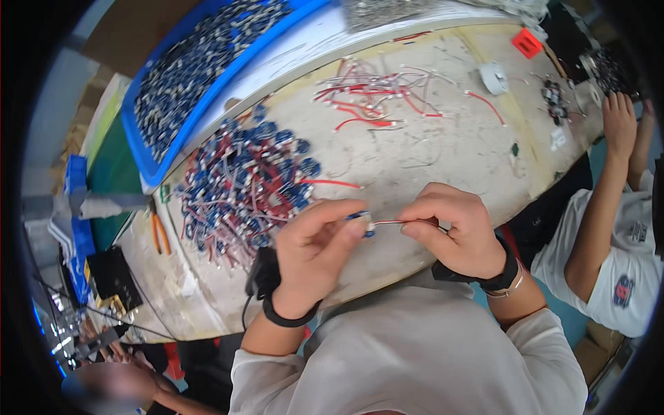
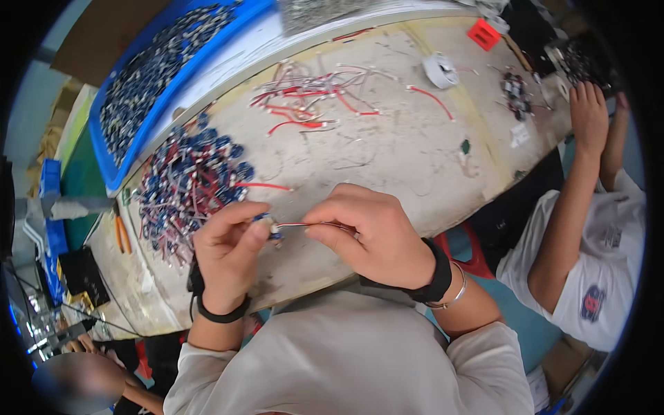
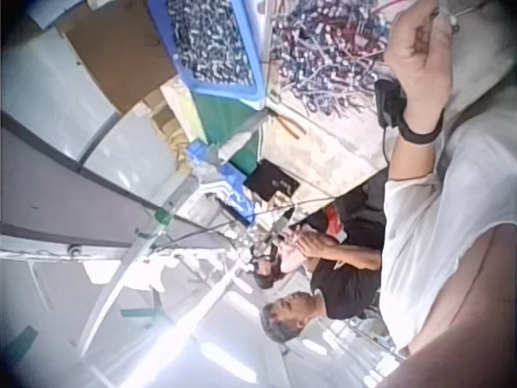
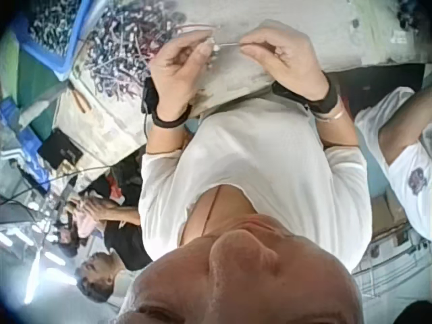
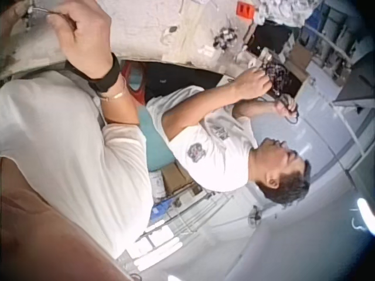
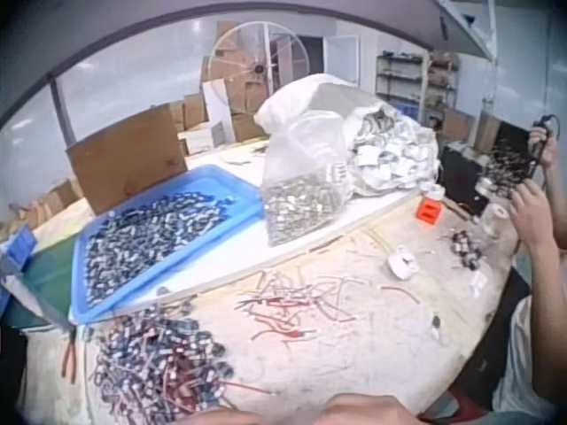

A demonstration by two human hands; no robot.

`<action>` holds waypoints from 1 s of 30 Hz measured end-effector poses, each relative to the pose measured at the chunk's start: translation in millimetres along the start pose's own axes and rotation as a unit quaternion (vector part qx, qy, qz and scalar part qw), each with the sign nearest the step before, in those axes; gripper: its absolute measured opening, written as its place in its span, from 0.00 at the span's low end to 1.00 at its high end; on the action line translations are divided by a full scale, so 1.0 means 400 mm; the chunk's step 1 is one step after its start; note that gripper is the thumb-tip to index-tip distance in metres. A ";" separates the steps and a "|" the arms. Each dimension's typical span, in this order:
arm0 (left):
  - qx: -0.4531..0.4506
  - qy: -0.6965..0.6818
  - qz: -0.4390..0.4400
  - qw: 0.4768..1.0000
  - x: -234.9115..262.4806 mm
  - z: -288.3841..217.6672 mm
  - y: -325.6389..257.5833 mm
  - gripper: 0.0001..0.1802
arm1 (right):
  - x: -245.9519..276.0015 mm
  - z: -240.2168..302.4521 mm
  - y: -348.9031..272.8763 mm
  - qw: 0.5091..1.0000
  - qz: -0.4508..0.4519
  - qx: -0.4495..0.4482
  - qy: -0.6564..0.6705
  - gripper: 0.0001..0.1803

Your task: Manually assembling electrical components by connecting wires to circuit boards and fitting them into plastic housings.

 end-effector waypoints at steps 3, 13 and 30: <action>0.036 -0.002 -0.027 0.999 0.009 0.030 -0.007 0.11 | 0.063 -0.010 -0.013 0.999 -0.022 0.002 -0.044 0.02; 0.073 0.013 -0.003 0.997 0.005 0.078 -0.020 0.09 | 0.395 -0.092 0.118 0.954 -0.261 -0.046 -0.139 0.17; 0.106 -0.005 0.044 0.993 -0.009 0.094 -0.027 0.09 | 0.344 -0.158 0.274 0.881 -0.148 0.104 -0.438 0.12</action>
Point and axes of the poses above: each hand's wrist, its own y-axis towards the middle knuckle, its own x-axis out of the back of the hand, z = x × y, the point moved 9 cm from there along y, towards the middle knuckle, and after that the axes turned 13 degrees about -z, right-handed, at the moved point
